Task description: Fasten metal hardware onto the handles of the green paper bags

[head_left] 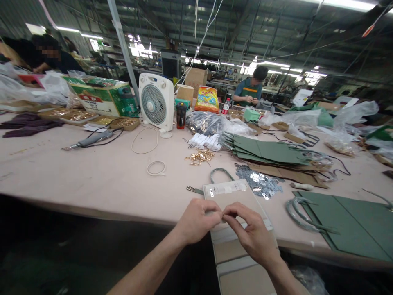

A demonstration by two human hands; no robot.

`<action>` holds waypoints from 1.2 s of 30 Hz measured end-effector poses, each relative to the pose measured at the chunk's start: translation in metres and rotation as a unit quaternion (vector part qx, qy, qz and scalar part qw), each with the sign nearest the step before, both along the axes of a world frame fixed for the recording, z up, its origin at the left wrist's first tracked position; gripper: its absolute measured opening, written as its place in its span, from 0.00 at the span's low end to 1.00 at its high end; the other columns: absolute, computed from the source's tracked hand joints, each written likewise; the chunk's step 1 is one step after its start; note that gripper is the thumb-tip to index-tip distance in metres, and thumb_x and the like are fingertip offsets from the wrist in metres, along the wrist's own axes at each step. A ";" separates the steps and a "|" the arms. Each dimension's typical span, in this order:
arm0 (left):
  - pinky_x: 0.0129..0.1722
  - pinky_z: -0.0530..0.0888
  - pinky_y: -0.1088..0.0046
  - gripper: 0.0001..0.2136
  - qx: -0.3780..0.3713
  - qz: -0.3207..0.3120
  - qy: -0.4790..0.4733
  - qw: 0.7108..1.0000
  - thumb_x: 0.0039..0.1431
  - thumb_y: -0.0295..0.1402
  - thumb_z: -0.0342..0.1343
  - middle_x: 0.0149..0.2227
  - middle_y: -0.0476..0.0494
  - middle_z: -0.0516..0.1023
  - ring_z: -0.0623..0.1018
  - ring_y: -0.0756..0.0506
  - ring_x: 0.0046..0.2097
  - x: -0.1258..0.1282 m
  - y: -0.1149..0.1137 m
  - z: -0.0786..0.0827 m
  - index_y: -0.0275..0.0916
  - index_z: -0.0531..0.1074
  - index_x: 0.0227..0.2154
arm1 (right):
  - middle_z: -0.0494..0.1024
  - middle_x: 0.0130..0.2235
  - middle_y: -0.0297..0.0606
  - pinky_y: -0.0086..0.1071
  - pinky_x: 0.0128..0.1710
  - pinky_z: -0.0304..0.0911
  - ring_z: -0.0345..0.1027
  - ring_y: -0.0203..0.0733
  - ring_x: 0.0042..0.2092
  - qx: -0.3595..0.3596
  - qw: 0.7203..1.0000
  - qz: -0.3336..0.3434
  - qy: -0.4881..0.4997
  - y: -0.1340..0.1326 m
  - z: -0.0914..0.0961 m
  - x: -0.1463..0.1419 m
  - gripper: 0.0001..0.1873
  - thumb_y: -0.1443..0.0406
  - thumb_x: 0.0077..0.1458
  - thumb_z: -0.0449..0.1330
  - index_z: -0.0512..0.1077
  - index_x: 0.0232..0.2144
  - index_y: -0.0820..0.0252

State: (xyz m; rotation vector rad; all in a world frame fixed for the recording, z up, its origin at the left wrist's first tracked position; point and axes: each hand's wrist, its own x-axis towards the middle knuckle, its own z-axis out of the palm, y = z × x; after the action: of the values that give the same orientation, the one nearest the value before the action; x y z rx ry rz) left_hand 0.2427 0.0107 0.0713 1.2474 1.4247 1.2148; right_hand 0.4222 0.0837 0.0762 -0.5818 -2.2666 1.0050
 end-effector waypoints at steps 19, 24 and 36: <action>0.41 0.73 0.70 0.11 -0.027 -0.001 0.329 0.944 0.68 0.35 0.50 0.39 0.45 0.84 0.81 0.42 0.42 0.002 0.012 -0.079 0.43 0.78 0.37 | 0.71 0.58 0.45 0.46 0.66 0.55 0.65 0.49 0.62 -0.036 0.984 0.072 -0.162 0.113 -0.052 -0.061 0.11 0.60 0.66 0.57 0.77 0.35 0.57; 0.41 0.73 0.70 0.09 -0.008 0.001 0.338 0.941 0.69 0.35 0.51 0.40 0.47 0.84 0.82 0.43 0.41 0.001 0.011 -0.084 0.43 0.77 0.38 | 0.72 0.57 0.45 0.44 0.64 0.57 0.65 0.49 0.62 -0.029 0.981 0.075 -0.179 0.118 -0.060 -0.066 0.11 0.61 0.65 0.57 0.76 0.33 0.57; 0.41 0.73 0.71 0.09 0.000 0.001 0.344 0.939 0.70 0.35 0.50 0.40 0.46 0.83 0.82 0.43 0.41 0.002 0.013 -0.092 0.43 0.75 0.37 | 0.73 0.54 0.45 0.45 0.63 0.58 0.66 0.50 0.60 0.003 0.980 0.070 -0.186 0.120 -0.069 -0.074 0.10 0.64 0.64 0.58 0.77 0.32 0.57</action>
State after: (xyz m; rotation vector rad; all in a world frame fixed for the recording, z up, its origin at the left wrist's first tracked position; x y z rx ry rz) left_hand 0.2452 0.0239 -0.0204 1.7714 1.9085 0.7948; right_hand 0.3485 0.2040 0.0074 -0.6606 -2.6691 1.0228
